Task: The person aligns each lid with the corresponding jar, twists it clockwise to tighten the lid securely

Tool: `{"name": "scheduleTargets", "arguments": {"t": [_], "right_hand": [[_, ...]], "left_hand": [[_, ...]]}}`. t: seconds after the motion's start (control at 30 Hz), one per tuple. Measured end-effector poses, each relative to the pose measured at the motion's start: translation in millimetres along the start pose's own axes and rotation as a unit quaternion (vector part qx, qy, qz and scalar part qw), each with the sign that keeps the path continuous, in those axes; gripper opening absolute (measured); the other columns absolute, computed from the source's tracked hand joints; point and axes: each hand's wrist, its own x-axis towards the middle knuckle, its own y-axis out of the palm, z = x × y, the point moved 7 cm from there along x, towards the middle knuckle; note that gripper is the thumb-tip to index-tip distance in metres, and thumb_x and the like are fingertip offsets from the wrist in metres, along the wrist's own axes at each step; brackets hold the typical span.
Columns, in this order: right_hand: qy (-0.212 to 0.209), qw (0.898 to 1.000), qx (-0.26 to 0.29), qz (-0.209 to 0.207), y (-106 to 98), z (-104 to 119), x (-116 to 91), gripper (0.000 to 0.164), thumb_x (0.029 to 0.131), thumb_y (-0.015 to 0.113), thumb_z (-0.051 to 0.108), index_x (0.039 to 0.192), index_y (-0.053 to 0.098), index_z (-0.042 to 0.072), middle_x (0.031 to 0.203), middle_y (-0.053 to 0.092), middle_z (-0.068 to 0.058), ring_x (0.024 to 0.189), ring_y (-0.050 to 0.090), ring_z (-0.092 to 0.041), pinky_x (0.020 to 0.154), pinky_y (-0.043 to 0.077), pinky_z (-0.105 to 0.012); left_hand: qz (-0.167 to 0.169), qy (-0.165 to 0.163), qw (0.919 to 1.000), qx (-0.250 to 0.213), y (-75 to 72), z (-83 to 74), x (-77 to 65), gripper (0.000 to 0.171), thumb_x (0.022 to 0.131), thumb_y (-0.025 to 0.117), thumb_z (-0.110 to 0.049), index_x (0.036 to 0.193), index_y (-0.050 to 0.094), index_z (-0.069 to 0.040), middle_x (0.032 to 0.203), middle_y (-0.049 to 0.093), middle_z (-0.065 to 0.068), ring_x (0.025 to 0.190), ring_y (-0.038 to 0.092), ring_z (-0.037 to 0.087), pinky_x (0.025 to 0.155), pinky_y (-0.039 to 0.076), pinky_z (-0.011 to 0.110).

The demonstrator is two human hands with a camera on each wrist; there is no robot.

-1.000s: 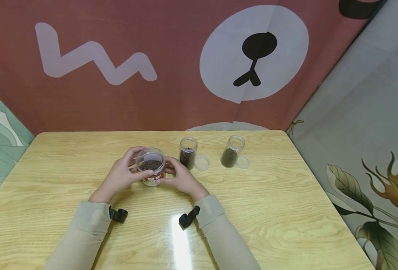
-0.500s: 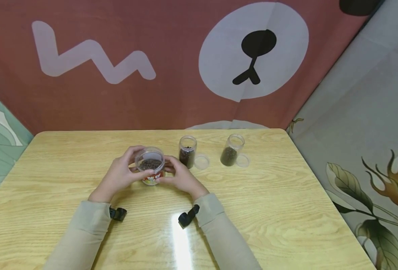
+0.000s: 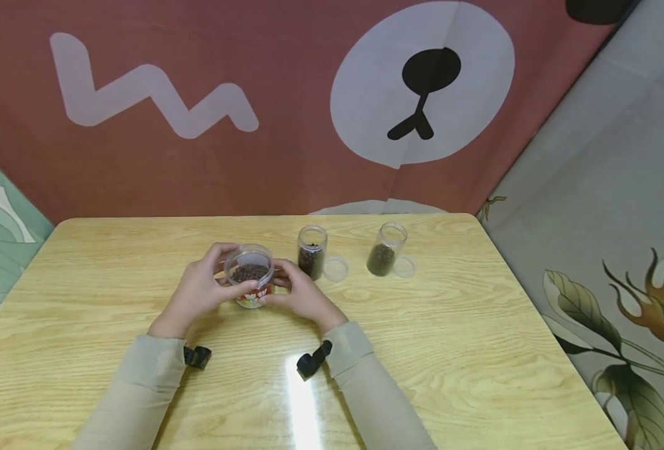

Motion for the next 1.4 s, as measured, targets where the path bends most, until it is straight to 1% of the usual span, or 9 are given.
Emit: {"name": "scheduleTargets", "arguments": {"t": [0.27, 0.43, 0.7, 0.77, 0.87, 0.93, 1.03, 1.2, 1.4], "right_hand": [[0.016, 1.000, 0.003, -0.001, -0.4, -1.4, 0.0, 0.074, 0.086, 0.082, 0.007, 0.150, 0.045, 0.013, 0.149, 0.050, -0.007, 0.132, 0.055, -0.028, 0.110, 0.044, -0.032], [0.012, 1.000, -0.004, -0.002, -0.7, -2.1, 0.5, 0.073, 0.086, 0.082, 0.009, 0.149, 0.046, 0.012, 0.148, 0.051, -0.007, 0.130, 0.056, -0.026, 0.108, 0.045, -0.027], [0.005, 1.000, -0.002, -0.001, -0.9, -1.5, 1.1, 0.073, 0.086, 0.082, 0.007, 0.149, 0.046, 0.012, 0.147, 0.052, -0.006, 0.131, 0.055, -0.025, 0.109, 0.044, -0.028], [0.009, 1.000, -0.003, 0.000, -0.2, -1.7, 1.5, 0.074, 0.086, 0.081, 0.005, 0.150, 0.045, 0.011, 0.148, 0.051, -0.008, 0.132, 0.055, -0.027, 0.110, 0.044, -0.030], [0.011, 1.000, -0.002, 0.005, 0.9, -0.4, 2.0, 0.075, 0.087, 0.080, 0.001, 0.152, 0.042, 0.007, 0.149, 0.050, -0.013, 0.133, 0.053, -0.031, 0.111, 0.043, -0.035], [0.009, 1.000, -0.001, 0.011, 0.3, 10.2, -1.4, 0.074, 0.087, 0.078, 0.000, 0.151, 0.041, 0.003, 0.148, 0.049, -0.016, 0.133, 0.053, -0.034, 0.112, 0.043, -0.038], [0.003, 1.000, -0.002, 0.015, -1.2, 21.7, -5.9, 0.072, 0.088, 0.077, 0.000, 0.151, 0.041, 0.001, 0.148, 0.049, -0.018, 0.133, 0.052, -0.033, 0.113, 0.042, -0.039], [-0.008, 1.000, -0.009, 0.013, -0.4, 5.8, -0.9, 0.073, 0.089, 0.079, 0.009, 0.152, 0.042, 0.009, 0.148, 0.050, -0.010, 0.134, 0.051, -0.025, 0.112, 0.042, -0.031], [-0.010, 1.000, -0.013, 0.010, -0.2, 2.8, -0.8, 0.074, 0.089, 0.080, 0.012, 0.152, 0.042, 0.010, 0.146, 0.051, -0.008, 0.132, 0.053, -0.021, 0.109, 0.043, -0.024]], "left_hand": [[-0.006, -0.012, 0.9998, 0.016, 0.5, -1.1, -1.0, 0.083, 0.081, 0.087, -0.039, 0.141, 0.044, -0.001, 0.143, 0.055, 0.023, 0.121, 0.060, 0.046, 0.091, 0.056, 0.053], [-0.001, -0.021, 0.9992, 0.033, 0.4, -2.1, -1.4, 0.086, 0.080, 0.087, -0.044, 0.142, 0.043, -0.001, 0.144, 0.054, 0.024, 0.123, 0.059, 0.046, 0.094, 0.053, 0.058], [-0.004, 0.002, 0.9970, 0.078, -0.9, -11.7, -0.3, 0.083, 0.079, 0.088, -0.044, 0.137, 0.049, 0.001, 0.132, 0.062, 0.025, 0.116, 0.063, 0.045, 0.092, 0.054, 0.057], [0.000, -0.001, 0.9962, 0.088, -1.3, -13.4, -0.7, 0.085, 0.079, 0.087, -0.045, 0.138, 0.048, 0.003, 0.131, 0.062, 0.026, 0.114, 0.063, 0.046, 0.090, 0.055, 0.057], [0.014, -0.001, 0.9945, 0.104, -0.7, -15.9, -0.2, 0.097, 0.079, 0.087, -0.046, 0.147, 0.041, 0.006, 0.139, 0.054, 0.029, 0.124, 0.056, 0.048, 0.098, 0.049, 0.061], [0.024, 0.015, 0.9929, 0.115, 0.6, -18.8, 0.8, 0.102, 0.079, 0.087, -0.046, 0.151, 0.036, 0.004, 0.147, 0.047, 0.030, 0.132, 0.047, 0.048, 0.106, 0.041, 0.064], [0.025, 0.056, 0.9894, 0.132, 2.1, -25.3, 2.2, 0.096, 0.082, 0.085, -0.042, 0.154, 0.037, 0.000, 0.154, 0.039, 0.026, 0.141, 0.035, 0.048, 0.112, 0.030, 0.067], [0.010, 0.119, 0.9813, 0.151, 3.2, -36.6, 3.4, 0.065, 0.087, 0.082, -0.032, 0.141, 0.058, -0.006, 0.149, 0.049, 0.021, 0.136, 0.040, 0.046, 0.109, 0.033, 0.066], [-0.003, 0.149, 0.9756, 0.161, 6.1, -42.6, 5.6, 0.050, 0.086, 0.082, -0.026, 0.130, 0.067, -0.008, 0.140, 0.056, 0.022, 0.128, 0.046, 0.046, 0.103, 0.040, 0.065]]}}
